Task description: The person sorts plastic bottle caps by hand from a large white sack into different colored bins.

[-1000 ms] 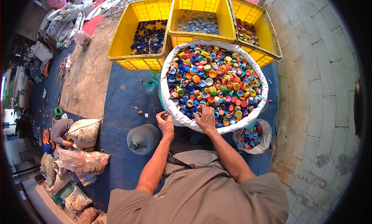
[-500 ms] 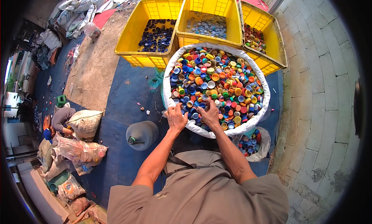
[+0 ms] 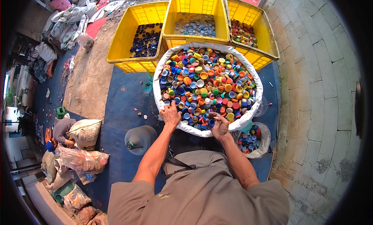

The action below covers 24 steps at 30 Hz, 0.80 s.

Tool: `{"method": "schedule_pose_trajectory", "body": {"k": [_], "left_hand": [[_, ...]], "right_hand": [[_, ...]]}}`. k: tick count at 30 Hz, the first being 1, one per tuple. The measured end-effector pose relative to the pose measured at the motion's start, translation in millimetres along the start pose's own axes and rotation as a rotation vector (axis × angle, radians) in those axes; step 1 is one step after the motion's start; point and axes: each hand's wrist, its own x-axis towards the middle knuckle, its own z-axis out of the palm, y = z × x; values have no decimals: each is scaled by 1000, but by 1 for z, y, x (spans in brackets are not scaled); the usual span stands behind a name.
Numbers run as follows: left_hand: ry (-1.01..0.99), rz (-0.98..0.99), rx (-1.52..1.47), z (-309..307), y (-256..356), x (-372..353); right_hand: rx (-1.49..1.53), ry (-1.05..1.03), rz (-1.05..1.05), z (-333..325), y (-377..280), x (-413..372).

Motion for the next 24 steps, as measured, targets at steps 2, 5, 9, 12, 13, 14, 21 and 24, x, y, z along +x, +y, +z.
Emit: {"method": "schedule_pose_trajectory", "body": {"k": [2,5,9,12,13,14,21,24], "left_hand": [[14,8,-1,4,-2,1],[33,32,-28,-1,0,0],[134,88,-167,-16,1,-2],[232,31,-573,-29,-2,-2],[218,-31,-610,-43,0,-5],[147,-193,-854,-56,2,-9],[-9,-662,-2304,-53,-39,-43],[-26,-773,-2293,-58,-43,-60]], "right_hand": [[4,-5,5,3,4,-2],[-44,-15,9,6,8,-3],[-102,-1,27,15,10,-4],[-236,46,39,8,19,8],[-261,89,23,23,18,6],[-434,107,10,27,20,11],[-1461,53,-404,53,53,54],[-1513,108,-520,59,74,78]]}}
